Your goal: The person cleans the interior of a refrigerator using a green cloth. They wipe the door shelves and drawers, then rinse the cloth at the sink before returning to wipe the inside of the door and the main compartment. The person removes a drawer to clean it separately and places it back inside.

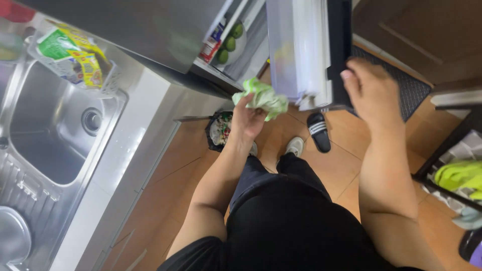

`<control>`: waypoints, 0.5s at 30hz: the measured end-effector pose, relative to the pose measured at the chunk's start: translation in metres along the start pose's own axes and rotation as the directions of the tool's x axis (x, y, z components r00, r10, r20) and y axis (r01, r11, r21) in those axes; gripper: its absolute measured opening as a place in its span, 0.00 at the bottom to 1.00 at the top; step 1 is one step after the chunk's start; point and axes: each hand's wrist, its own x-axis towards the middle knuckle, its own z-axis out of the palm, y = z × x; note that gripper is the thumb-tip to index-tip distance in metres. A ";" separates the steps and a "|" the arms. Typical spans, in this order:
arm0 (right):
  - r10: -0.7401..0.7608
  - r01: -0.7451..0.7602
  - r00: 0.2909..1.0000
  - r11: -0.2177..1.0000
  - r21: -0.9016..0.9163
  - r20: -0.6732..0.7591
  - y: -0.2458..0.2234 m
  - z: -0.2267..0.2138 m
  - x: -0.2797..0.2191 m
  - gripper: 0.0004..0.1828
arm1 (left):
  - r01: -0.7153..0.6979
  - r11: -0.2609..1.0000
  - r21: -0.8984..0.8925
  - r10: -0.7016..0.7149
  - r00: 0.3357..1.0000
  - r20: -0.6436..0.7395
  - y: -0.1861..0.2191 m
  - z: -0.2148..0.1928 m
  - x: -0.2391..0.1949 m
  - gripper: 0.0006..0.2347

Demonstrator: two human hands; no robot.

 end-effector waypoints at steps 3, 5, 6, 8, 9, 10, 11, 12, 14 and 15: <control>0.038 -0.043 0.995 0.998 -0.053 -0.092 0.025 -0.027 -0.013 0.19 | -0.021 0.976 0.217 -0.002 0.994 0.106 -0.033 0.031 0.009 0.19; 0.021 -0.038 0.988 0.993 -0.109 -0.154 0.040 -0.038 -0.016 0.18 | -0.061 0.943 0.328 0.008 0.987 0.161 -0.051 0.049 0.005 0.20; 0.032 -0.060 0.977 0.990 -0.125 -0.211 0.046 -0.041 -0.016 0.19 | -0.098 0.935 0.341 0.030 0.979 0.199 -0.058 0.053 0.003 0.19; 0.050 -0.094 0.958 0.985 -0.145 -0.281 0.061 -0.051 -0.009 0.19 | -0.131 0.923 0.361 0.039 0.967 0.251 -0.067 0.069 0.001 0.18; 0.003 -0.060 0.936 0.987 -0.152 -0.351 0.067 -0.054 -0.007 0.18 | -0.102 0.932 0.347 -0.009 0.952 0.306 -0.068 0.075 -0.003 0.18; -0.043 -0.028 0.908 0.986 -0.162 -0.418 0.072 -0.058 -0.005 0.18 | -0.071 0.940 0.334 -0.057 0.931 0.360 -0.069 0.082 -0.007 0.18; -0.035 -0.037 0.906 0.986 -0.161 -0.422 0.075 -0.063 -0.004 0.18 | -0.066 0.938 0.341 -0.065 0.930 0.360 -0.067 0.085 -0.008 0.18; -0.001 -0.056 0.897 0.992 -0.116 -0.441 0.077 -0.068 -0.003 0.17 | -0.034 0.957 0.289 -0.131 0.837 0.531 -0.065 0.089 -0.009 0.20; 0.038 -0.078 0.885 0.995 -0.069 -0.464 0.076 -0.074 -0.002 0.17 | 0.009 0.969 0.248 -0.182 0.706 0.684 -0.061 0.090 -0.006 0.23; -0.141 0.004 0.780 0.975 -0.221 -0.609 0.074 -0.077 0.000 0.15 | 0.009 0.970 0.245 -0.179 0.706 0.685 -0.061 0.090 0.002 0.26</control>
